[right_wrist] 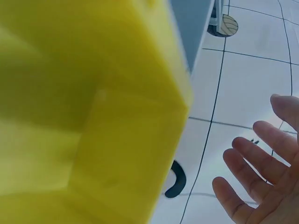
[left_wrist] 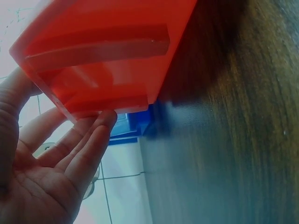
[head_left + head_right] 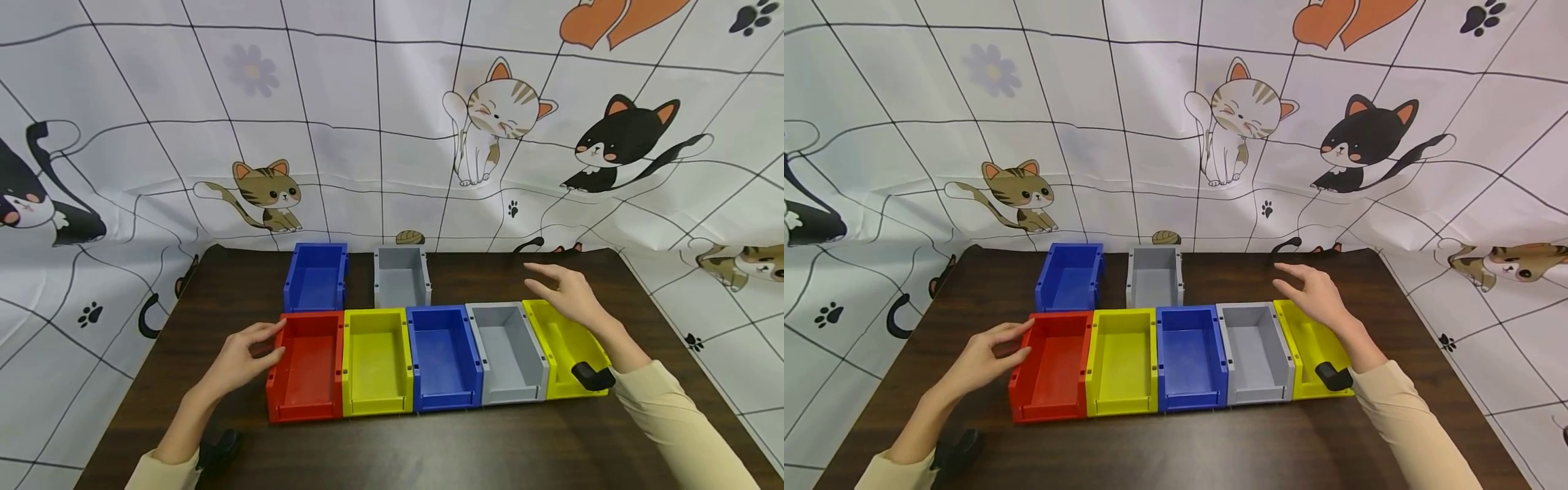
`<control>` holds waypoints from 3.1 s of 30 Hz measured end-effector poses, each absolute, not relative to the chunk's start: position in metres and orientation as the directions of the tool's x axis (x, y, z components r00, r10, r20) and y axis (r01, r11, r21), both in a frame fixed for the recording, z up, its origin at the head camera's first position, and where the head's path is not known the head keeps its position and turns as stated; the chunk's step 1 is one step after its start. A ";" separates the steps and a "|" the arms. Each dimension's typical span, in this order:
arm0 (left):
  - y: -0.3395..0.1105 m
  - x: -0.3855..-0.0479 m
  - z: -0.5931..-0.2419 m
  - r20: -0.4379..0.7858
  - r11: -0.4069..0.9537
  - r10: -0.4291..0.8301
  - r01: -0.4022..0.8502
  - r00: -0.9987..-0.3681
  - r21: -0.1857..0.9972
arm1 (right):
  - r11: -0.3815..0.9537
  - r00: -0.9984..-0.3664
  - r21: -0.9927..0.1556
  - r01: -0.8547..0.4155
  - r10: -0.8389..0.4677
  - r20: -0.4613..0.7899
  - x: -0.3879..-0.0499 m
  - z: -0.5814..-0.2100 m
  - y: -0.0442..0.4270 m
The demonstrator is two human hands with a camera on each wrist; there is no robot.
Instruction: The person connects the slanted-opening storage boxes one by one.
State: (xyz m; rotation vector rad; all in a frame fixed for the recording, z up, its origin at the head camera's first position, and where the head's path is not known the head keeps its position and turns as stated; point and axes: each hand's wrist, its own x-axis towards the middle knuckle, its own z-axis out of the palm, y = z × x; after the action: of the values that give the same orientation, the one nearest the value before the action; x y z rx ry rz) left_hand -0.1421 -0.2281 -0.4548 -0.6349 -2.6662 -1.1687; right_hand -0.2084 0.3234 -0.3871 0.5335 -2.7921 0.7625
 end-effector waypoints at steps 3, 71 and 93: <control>-0.228 -0.142 -0.454 0.305 0.597 0.313 0.436 -0.899 0.673 | 0.778 -0.907 -0.476 -0.409 -0.293 0.301 -0.217 -0.385 0.316; -0.228 -0.143 -0.453 0.217 0.593 0.292 0.355 -0.931 0.723 | 0.585 -0.973 -0.798 0.141 -0.068 -0.222 -0.307 -0.408 0.147; -0.228 -0.140 -0.457 0.243 0.577 0.299 0.377 -0.923 0.725 | 0.500 -0.981 -0.848 0.175 0.017 -0.192 -0.295 -0.342 0.221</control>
State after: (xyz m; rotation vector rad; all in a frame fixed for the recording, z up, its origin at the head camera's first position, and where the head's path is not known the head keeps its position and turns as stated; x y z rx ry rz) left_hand -0.1404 -0.2283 -0.4567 -0.5817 -2.7052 -1.2774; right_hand -0.2951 0.2206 -0.3420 -0.1842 -2.8551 1.6458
